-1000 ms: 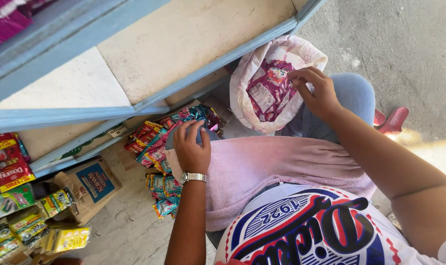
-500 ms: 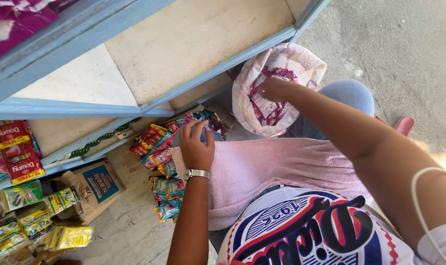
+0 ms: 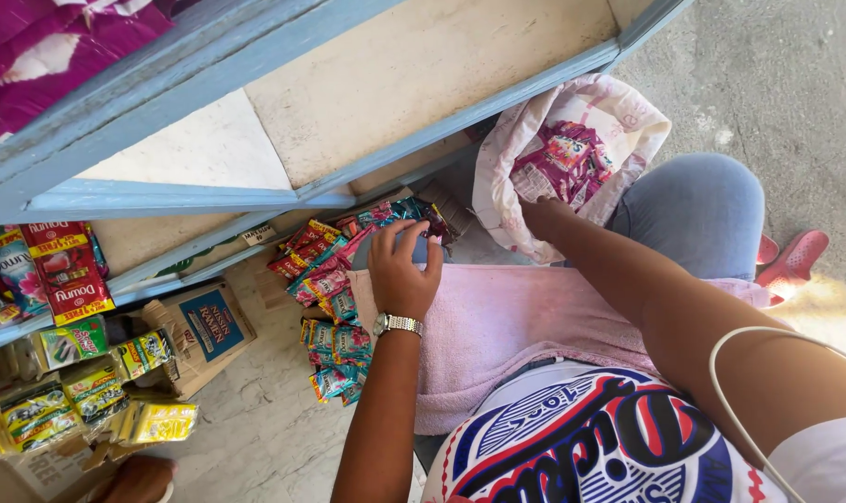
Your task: Stocking and organizing laundry detergent sachets on a retail store shelf.
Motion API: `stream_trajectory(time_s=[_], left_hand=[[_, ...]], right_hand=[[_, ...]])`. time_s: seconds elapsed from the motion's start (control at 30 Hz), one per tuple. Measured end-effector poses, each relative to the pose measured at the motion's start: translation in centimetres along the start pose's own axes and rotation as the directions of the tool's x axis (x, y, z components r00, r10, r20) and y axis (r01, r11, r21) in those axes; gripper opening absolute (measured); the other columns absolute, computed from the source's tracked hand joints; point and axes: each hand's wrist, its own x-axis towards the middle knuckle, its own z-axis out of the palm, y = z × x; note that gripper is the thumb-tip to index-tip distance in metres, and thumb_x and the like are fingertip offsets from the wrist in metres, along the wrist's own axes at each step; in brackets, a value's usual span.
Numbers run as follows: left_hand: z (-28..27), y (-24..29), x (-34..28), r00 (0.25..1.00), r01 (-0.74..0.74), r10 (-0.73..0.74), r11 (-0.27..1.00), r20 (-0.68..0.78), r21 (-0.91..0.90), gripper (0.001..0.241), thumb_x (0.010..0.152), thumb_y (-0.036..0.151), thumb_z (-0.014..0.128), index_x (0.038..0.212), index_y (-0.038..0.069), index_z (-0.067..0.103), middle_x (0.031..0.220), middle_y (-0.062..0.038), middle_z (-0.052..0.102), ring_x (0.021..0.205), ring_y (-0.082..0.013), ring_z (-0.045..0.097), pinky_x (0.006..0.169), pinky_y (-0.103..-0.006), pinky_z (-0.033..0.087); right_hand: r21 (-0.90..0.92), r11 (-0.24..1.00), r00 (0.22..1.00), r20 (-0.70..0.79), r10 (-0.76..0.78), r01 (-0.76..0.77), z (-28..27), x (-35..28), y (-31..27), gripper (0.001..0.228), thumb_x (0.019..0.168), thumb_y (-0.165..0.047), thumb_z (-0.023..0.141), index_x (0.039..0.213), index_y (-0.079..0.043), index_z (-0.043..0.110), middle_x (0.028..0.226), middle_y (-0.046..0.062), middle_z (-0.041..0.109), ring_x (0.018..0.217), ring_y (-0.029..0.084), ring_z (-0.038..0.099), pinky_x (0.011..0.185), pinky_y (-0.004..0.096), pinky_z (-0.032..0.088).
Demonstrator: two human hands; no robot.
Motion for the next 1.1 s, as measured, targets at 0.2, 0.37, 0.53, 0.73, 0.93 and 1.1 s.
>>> stream_trajectory(time_s=[0.2, 0.37, 0.53, 0.73, 0.93, 1.1], left_hand=[[0.2, 0.2, 0.4, 1.0, 0.003, -0.003, 1.0, -0.005, -0.01, 0.023, 0.088, 0.021, 0.076, 0.109, 0.011, 0.074, 0.116, -0.006, 0.065, 0.112, -0.0296, 0.061, 0.097, -0.0473, 0.051], [0.3, 0.1, 0.2, 1.0, 0.027, -0.027, 1.0, 0.013, 0.009, 0.023, 0.088, 0.022, 0.076, 0.108, 0.011, 0.074, 0.117, -0.006, 0.065, 0.112, -0.0292, 0.061, 0.096, -0.0471, 0.05], [0.3, 0.1, 0.3, 1.0, 0.02, -0.02, 1.0, 0.012, 0.0, 0.022, 0.088, 0.023, 0.076, 0.107, 0.011, 0.074, 0.117, -0.006, 0.065, 0.112, -0.0291, 0.061, 0.095, -0.0466, 0.051], [0.2, 0.1, 0.2, 1.0, 0.027, -0.027, 1.0, -0.003, -0.003, 0.021, 0.088, 0.023, 0.077, 0.105, 0.012, 0.074, 0.115, -0.004, 0.066, 0.111, -0.0286, 0.062, 0.094, -0.0464, 0.051], [0.0, 0.2, 0.0, 1.0, 0.025, -0.025, 1.0, -0.007, 0.003, 0.018, 0.087, 0.024, 0.077, 0.101, 0.012, 0.075, 0.114, -0.004, 0.065, 0.11, -0.0281, 0.061, 0.093, -0.0465, 0.051], [-0.1, 0.3, -0.3, 0.999, 0.03, -0.03, 0.999, -0.017, 0.015, 0.016, 0.087, 0.024, 0.077, 0.099, 0.013, 0.076, 0.113, -0.004, 0.065, 0.111, -0.0288, 0.062, 0.093, -0.0468, 0.051]], right_hand=[[0.092, 0.992, 0.99, -0.105, 0.094, -0.084, 2.0, 1.1, 1.8, 0.061, 0.099, -0.019, 0.057, 0.157, -0.018, 0.036, 0.147, 0.012, 0.055, 0.126, 0.042, 0.059, 0.107, 0.053, 0.049], [0.451, 0.865, 0.913, -0.218, 0.344, -0.218, -5.3, -3.4, -0.8, 0.036, 0.104, -0.016, 0.058, 0.139, -0.01, 0.054, 0.134, 0.028, 0.049, 0.124, 0.05, 0.051, 0.104, 0.056, 0.045], [0.25, 0.964, 0.861, -0.467, 0.203, -0.092, -5.2, -2.8, 1.2, 0.055, 0.081, 0.005, 0.06, 0.135, -0.003, 0.061, 0.137, 0.024, 0.047, 0.124, 0.045, 0.052, 0.098, 0.054, 0.049], [-0.038, 0.989, 0.887, -0.449, 0.114, -0.146, -7.1, -2.7, 0.7, 0.033, 0.08, -0.009, 0.066, 0.112, -0.007, 0.073, 0.128, 0.014, 0.059, 0.123, 0.035, 0.054, 0.103, 0.052, 0.044], [-0.217, 0.949, 0.957, -0.228, 0.178, -0.229, -13.2, -5.4, -1.8, 0.027, 0.084, -0.015, 0.067, 0.108, -0.02, 0.076, 0.118, 0.002, 0.071, 0.121, 0.026, 0.06, 0.11, 0.059, 0.033], [-0.074, 0.974, 0.951, -0.246, 0.188, -0.212, -16.0, -8.0, -1.5, 0.03, 0.081, -0.014, 0.068, 0.108, -0.026, 0.076, 0.12, -0.002, 0.071, 0.121, 0.024, 0.06, 0.105, 0.055, 0.032]])
